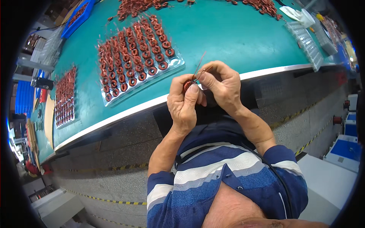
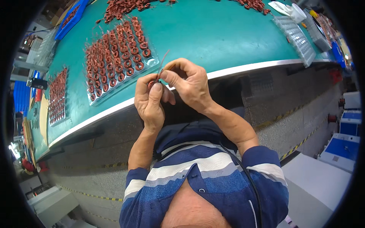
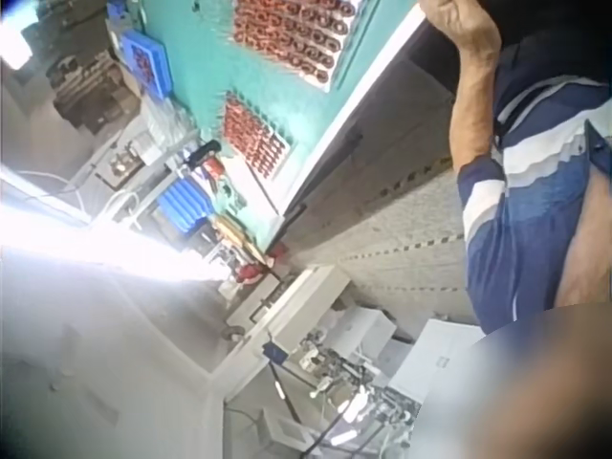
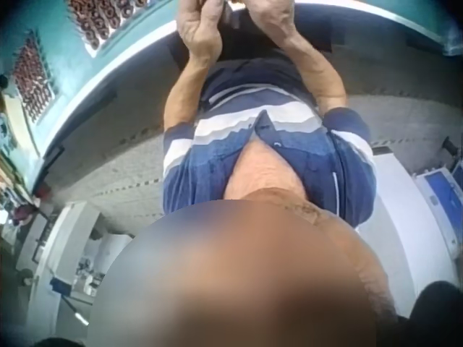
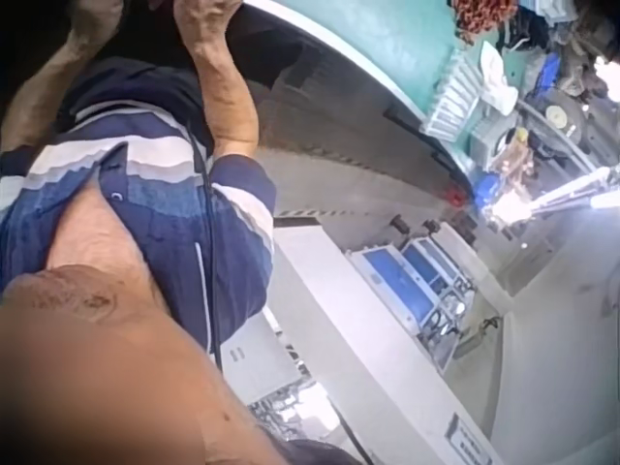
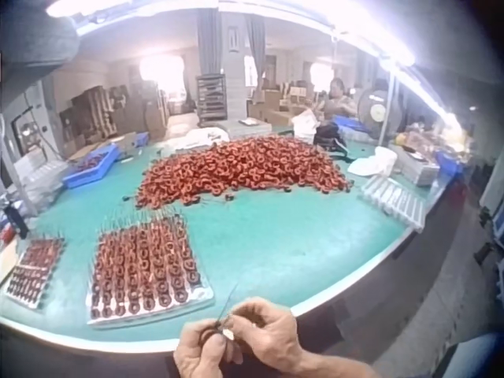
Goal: Manually inspect, untangle, and place toroidal electronic coils into a plastic sorting tray at a workbench.
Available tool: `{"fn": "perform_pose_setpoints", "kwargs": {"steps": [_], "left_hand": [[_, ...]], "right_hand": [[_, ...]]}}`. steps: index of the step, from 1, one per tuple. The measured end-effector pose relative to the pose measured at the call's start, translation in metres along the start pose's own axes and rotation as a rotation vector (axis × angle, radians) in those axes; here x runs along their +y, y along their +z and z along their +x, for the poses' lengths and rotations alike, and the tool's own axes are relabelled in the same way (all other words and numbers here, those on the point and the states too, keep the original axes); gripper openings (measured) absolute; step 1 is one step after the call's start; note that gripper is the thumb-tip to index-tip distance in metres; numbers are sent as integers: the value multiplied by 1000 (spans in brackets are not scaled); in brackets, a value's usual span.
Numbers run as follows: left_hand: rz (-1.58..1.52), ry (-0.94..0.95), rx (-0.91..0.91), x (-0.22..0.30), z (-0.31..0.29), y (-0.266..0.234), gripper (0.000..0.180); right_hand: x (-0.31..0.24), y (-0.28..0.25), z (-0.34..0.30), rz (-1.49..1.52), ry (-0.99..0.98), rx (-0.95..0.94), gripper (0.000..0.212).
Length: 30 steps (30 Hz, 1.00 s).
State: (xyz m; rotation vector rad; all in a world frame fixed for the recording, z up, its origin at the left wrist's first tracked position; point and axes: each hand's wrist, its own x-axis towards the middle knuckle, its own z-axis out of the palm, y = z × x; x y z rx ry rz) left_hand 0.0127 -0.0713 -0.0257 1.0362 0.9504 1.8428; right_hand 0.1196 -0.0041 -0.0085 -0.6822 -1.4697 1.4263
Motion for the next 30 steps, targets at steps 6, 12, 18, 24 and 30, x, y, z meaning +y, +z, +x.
{"fn": "perform_pose_setpoints", "kwargs": {"steps": [6, 12, 18, 24, 30], "left_hand": [[-10, -209, -86, -4, 4, -4, 15], [-139, -295, -143, -19, 6, -2, 16], [23, -234, -25, -8, 7, -21, 19], [195, -199, -7, -7, 15, -16, 17], [675, -8, -133, -4, 22, -18, 20]], "right_hand": [[21, -17, 0, 202, 61, 65, 19], [27, -27, -1, 126, -11, 141, 13], [17, -6, 14, -211, -44, 36, 11], [17, -28, 4, -175, -62, 204, 23], [17, -22, 4, 14, 173, -30, 23]]}}
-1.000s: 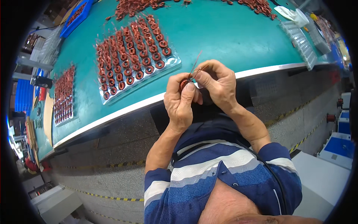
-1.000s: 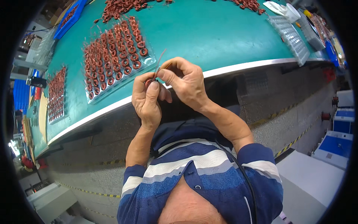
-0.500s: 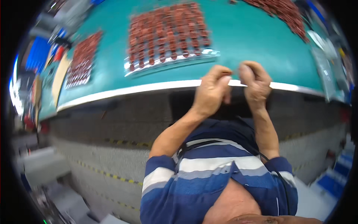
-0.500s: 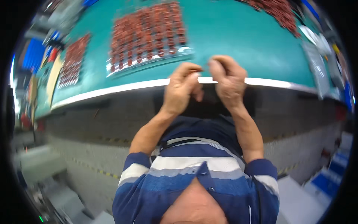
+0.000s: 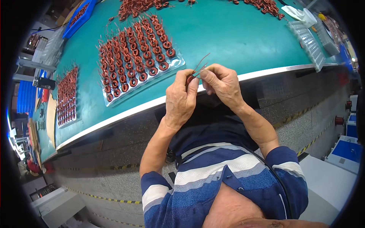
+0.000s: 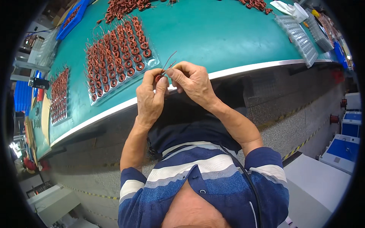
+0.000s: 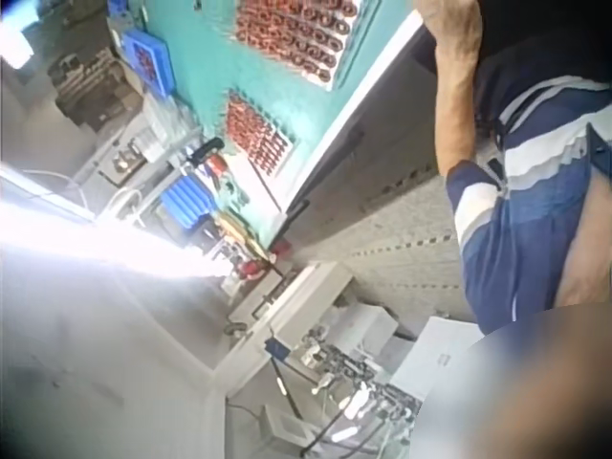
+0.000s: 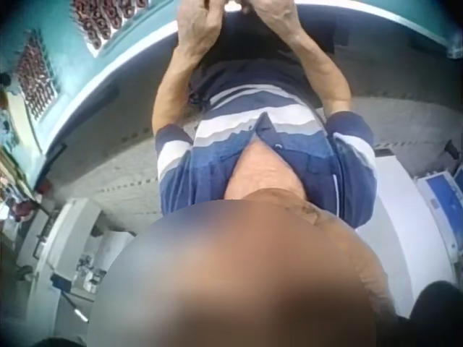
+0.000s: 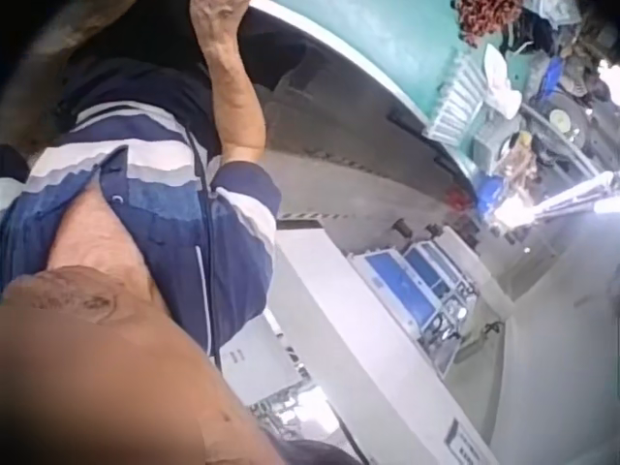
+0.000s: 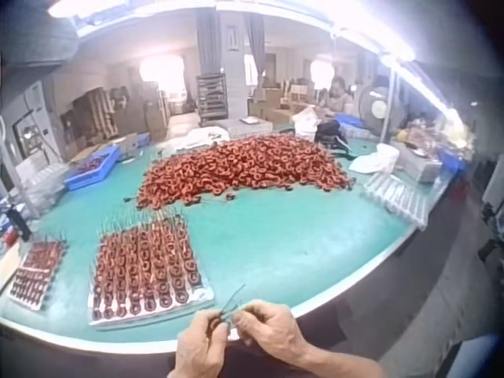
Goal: Manually inspect, untangle, and place toroidal electronic coils into a plastic sorting tray at a workbench.
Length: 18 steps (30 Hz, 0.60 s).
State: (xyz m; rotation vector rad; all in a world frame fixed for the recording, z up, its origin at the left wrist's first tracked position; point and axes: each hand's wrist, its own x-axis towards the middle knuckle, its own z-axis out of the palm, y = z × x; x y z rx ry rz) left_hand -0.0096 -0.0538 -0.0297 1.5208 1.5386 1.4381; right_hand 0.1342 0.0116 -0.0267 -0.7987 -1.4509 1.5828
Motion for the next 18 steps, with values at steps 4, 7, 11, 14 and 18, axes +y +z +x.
{"fn": "perform_pose_setpoints", "kwargs": {"steps": [4, 7, 11, 14, 18], "left_hand": [[263, 192, -54, 3, 6, -12, 31], [357, 291, -150, 7, 12, -23, 32], [255, 237, -372, 19, 19, -43, 34], [230, 216, -433, 24, 22, -50, 32], [299, 170, -445, 25, 20, -51, 34]], "right_hand": [[-7, -2, 5, 72, 56, -78, 24], [-9, -5, 6, 117, 97, -134, 23], [-14, -8, 8, 160, 178, -184, 22], [-11, -12, 10, 248, 290, -243, 25], [-13, -8, 7, 238, 281, -246, 22]]}}
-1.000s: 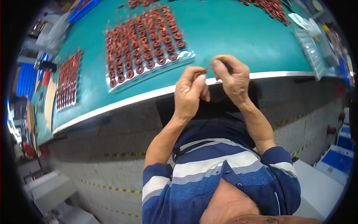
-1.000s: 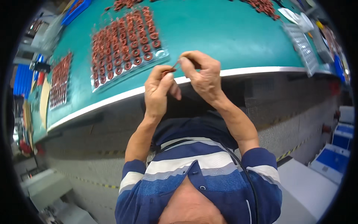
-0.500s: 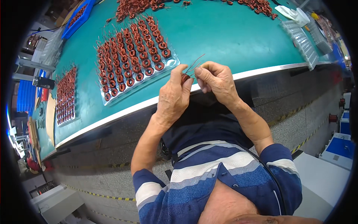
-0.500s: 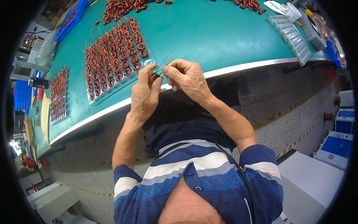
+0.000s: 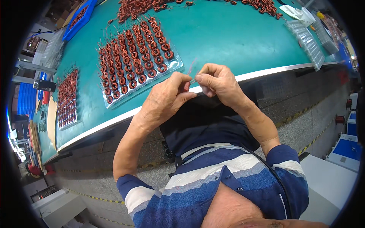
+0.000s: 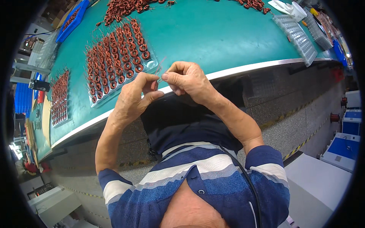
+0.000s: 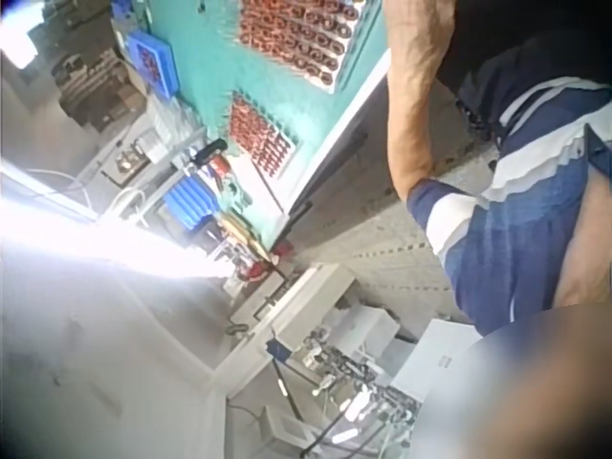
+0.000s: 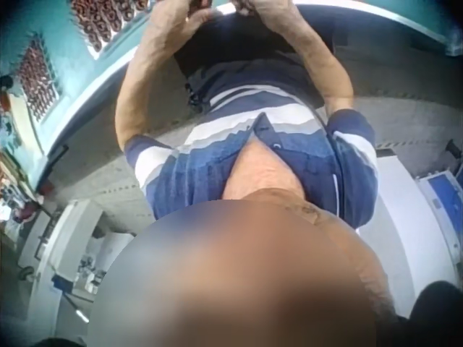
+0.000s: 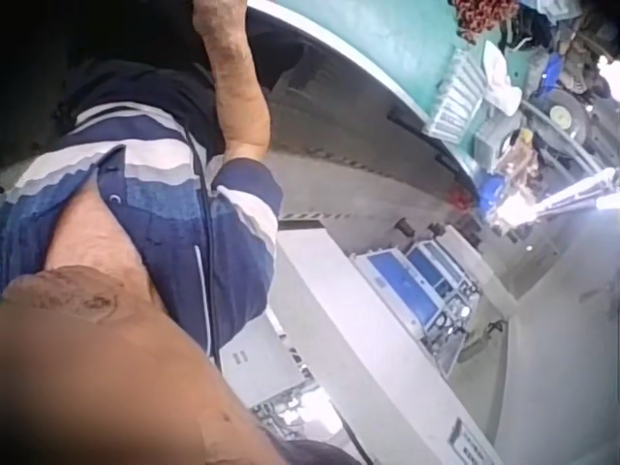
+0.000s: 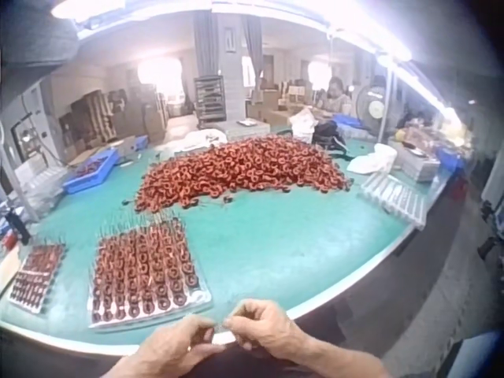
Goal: Manually inspect, untangle, and place toroidal electronic coils into a plastic sorting tray at a workbench.
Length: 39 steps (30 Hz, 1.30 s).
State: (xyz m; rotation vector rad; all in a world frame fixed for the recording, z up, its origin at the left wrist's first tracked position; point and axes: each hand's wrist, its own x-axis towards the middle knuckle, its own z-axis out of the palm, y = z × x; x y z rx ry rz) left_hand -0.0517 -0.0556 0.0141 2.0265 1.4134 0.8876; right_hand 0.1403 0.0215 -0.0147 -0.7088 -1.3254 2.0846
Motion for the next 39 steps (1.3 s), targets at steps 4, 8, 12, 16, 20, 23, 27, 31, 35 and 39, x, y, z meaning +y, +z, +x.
{"fn": "perform_pose_setpoints", "kwargs": {"steps": [4, 8, 12, 16, 20, 23, 27, 31, 35, 39], "left_hand": [[-370, -212, 155, -1, 3, 11, 33], [-952, -6, 247, -4, -6, 33, 29], [-995, 29, 270, -5, -5, 40, 30], [-877, -116, 242, -6, -3, 36, 30], [-828, -151, 204, -12, -4, 38, 27], [-783, -161, 182, -16, -4, 44, 32], [-884, -182, 248, -15, -3, 51, 29], [-954, -226, 274, -19, -3, 53, 27], [-675, -253, 365, -25, -6, 56, 21], [-480, -184, 504, -31, -10, 57, 24]], "right_hand": [[8, 21, -8, -672, -698, 329, 19], [0, 19, -6, -287, -430, 246, 19], [-1, 13, -1, -157, -359, 130, 24], [3, 9, 7, -179, -313, 164, 27], [11, 7, 16, 34, -224, 114, 27], [13, 7, 19, 26, -208, 134, 28], [17, 3, 20, 56, -247, 87, 28], [19, 8, 20, 29, -255, 84, 27], [16, 18, 21, -141, -247, 141, 25], [11, 18, 32, -248, -241, 158, 19]]}}
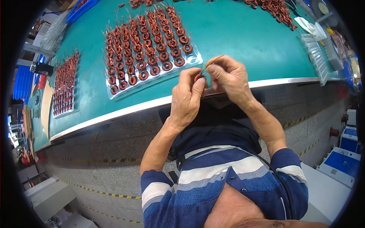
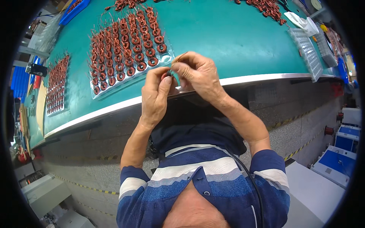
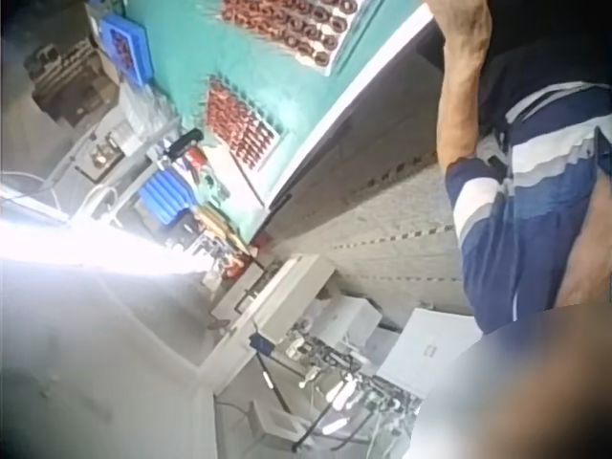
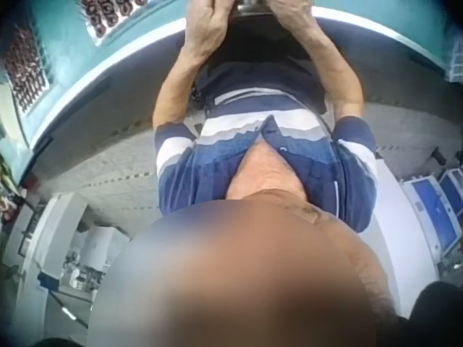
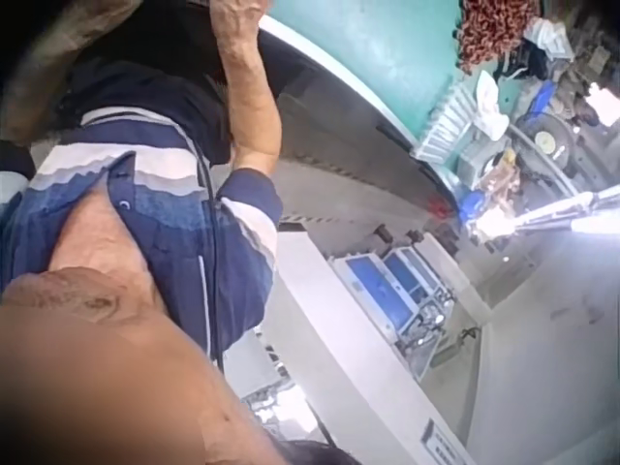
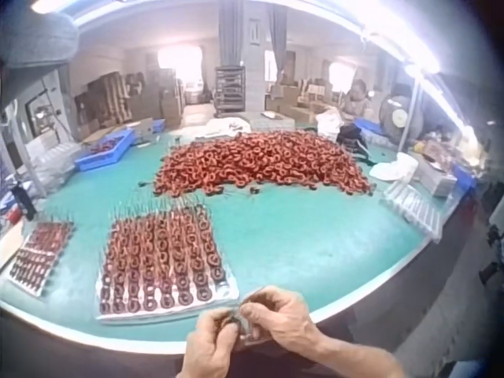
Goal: Manually inspect, untangle, and place toroidal electronic coils into a plastic sorting tray at a workbench.
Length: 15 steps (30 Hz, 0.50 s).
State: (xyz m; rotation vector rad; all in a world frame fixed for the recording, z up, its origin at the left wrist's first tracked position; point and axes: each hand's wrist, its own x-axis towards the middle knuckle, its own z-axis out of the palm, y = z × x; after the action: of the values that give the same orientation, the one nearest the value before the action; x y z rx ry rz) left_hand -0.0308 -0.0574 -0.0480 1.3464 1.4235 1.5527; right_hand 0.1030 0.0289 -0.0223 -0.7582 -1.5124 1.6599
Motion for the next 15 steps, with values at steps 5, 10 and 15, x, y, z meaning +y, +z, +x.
{"fn": "perform_pose_setpoints", "kwargs": {"steps": [5, 10, 15], "left_hand": [[182, 173, 188, -11, -4, -28, 27], [265, 116, 126, -9, 1, -30, 18], [188, 26, 129, -6, 0, -31, 12]], "right_hand": [[-27, -10, 48, -268, -156, -19, 20], [-12, -8, 88, -557, -7, -339, 19], [-28, -7, 95, -732, -89, -365, 35]]}}
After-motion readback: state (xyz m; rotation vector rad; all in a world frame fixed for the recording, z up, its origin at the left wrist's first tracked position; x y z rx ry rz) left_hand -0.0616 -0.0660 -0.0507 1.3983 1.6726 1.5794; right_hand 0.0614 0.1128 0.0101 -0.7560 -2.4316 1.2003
